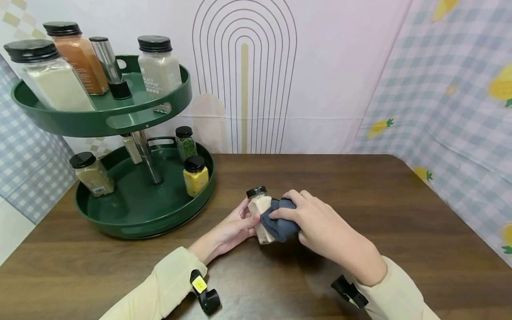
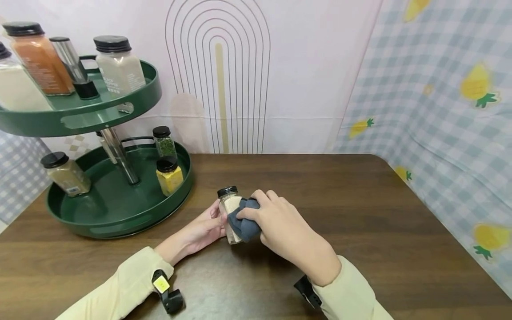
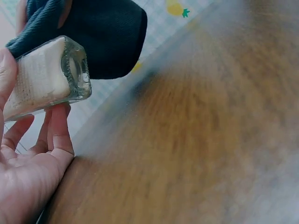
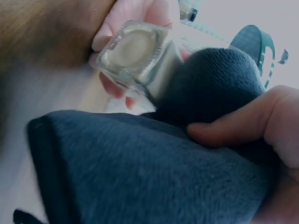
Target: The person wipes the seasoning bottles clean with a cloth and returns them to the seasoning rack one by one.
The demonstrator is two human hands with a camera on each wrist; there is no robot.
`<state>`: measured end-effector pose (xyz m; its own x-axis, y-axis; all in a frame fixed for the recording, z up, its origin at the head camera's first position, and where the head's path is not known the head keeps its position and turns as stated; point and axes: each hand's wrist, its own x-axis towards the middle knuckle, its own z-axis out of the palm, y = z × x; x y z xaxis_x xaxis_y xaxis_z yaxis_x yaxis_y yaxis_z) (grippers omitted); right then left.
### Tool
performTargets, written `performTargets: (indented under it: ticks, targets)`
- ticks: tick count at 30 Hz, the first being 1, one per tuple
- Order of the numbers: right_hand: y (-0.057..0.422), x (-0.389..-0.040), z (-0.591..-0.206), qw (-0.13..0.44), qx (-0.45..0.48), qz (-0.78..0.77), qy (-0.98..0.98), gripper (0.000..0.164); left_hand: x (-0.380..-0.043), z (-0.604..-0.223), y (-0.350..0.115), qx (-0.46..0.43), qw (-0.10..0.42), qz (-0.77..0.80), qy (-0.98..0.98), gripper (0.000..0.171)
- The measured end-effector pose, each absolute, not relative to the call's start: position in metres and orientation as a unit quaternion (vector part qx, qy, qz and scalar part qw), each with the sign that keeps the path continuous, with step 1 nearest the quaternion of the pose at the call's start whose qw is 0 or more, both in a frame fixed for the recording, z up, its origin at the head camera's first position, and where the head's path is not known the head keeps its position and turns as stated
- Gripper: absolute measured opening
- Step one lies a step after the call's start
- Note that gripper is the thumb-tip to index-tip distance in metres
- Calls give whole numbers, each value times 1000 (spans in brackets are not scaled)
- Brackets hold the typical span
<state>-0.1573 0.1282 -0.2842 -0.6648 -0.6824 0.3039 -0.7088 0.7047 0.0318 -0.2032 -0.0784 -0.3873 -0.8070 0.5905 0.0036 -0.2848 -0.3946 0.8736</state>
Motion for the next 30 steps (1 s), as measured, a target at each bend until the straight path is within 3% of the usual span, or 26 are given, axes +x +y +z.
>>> performTargets:
  ticks: [17, 24, 30]
  targets:
    - [143, -146, -264, -21, 395, 25, -918, 49, -206, -387, -82, 132, 275, 846, 438, 95]
    - [146, -155, -261, 114, 341, 78, -930, 58, -206, -388, -81, 155, 288, 838, 437, 84]
    - [130, -161, -279, 162, 339, 97, -922, 65, -204, -388, -81, 179, 282, 820, 464, 74]
